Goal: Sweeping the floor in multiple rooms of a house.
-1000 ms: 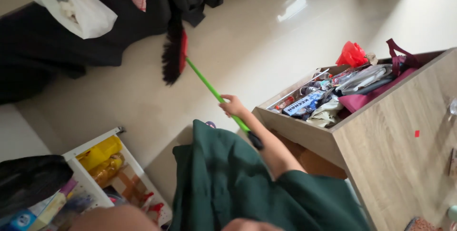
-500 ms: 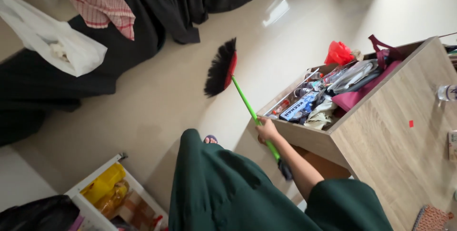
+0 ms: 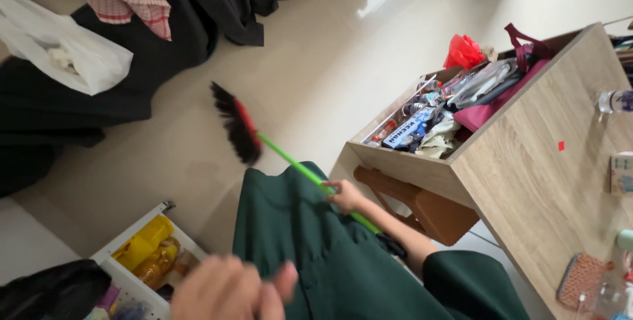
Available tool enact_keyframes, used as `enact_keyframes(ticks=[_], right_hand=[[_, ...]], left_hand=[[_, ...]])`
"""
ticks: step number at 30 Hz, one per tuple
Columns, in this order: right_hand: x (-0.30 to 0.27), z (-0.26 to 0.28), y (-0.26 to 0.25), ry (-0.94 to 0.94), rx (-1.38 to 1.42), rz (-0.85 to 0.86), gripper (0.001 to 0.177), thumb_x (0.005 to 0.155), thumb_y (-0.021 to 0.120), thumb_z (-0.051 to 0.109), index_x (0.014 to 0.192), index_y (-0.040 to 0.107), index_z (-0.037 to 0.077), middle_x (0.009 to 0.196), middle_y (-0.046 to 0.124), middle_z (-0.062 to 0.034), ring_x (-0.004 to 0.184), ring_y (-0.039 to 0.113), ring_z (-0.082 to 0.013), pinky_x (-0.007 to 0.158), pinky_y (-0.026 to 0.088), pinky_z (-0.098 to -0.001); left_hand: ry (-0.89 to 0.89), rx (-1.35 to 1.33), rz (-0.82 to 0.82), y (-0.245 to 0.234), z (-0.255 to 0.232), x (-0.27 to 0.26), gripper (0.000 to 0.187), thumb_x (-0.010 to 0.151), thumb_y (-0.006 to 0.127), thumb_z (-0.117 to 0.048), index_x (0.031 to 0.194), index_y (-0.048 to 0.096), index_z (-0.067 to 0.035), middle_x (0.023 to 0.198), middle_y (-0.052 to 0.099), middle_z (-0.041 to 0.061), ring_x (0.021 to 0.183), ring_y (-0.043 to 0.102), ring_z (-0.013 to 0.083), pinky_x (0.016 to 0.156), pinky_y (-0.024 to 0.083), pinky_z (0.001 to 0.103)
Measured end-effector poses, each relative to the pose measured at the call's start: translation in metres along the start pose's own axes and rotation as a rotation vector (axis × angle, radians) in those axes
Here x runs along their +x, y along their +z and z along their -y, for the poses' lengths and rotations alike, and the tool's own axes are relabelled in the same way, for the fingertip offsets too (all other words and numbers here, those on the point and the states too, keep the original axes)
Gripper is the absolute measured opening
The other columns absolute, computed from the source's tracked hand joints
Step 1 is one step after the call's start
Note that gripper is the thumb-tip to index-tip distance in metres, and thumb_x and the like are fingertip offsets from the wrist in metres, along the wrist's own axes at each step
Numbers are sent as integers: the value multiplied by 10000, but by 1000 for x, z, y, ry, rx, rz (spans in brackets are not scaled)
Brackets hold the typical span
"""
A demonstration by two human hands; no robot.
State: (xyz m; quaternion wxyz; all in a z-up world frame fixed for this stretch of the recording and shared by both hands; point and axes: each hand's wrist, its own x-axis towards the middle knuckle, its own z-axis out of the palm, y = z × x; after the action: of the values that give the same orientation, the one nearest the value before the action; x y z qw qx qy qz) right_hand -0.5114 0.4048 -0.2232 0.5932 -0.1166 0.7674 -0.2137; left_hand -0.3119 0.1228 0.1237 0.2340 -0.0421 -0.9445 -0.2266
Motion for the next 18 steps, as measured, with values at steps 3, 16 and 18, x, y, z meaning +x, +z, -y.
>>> enact_keyframes(ticks=[3,16,18], right_hand=[[44,-76,-35,-130,-221,-312,578,748,824,116,1312,697,147,973,771,-183,768,747,-272,687,603,-432],[-43,-71,-128,76,29,-572,559,894,672,85,1447,586,114,770,711,-201,516,646,-236,512,545,-411],[-93,-67,-115,174,103,-376,643,865,687,85,1481,546,201,772,735,-159,491,573,-165,483,509,-364]], left_hand=[[-47,161,-162,15,29,6,393,838,793,-91,843,400,-109,652,479,78,517,541,256,465,442,327],[-333,127,-146,66,56,-35,400,895,814,-93,1087,466,-130,762,569,86,598,577,257,543,443,318],[-374,181,-108,75,63,-35,376,900,829,-94,1064,491,-116,754,566,80,574,553,248,522,417,331]])
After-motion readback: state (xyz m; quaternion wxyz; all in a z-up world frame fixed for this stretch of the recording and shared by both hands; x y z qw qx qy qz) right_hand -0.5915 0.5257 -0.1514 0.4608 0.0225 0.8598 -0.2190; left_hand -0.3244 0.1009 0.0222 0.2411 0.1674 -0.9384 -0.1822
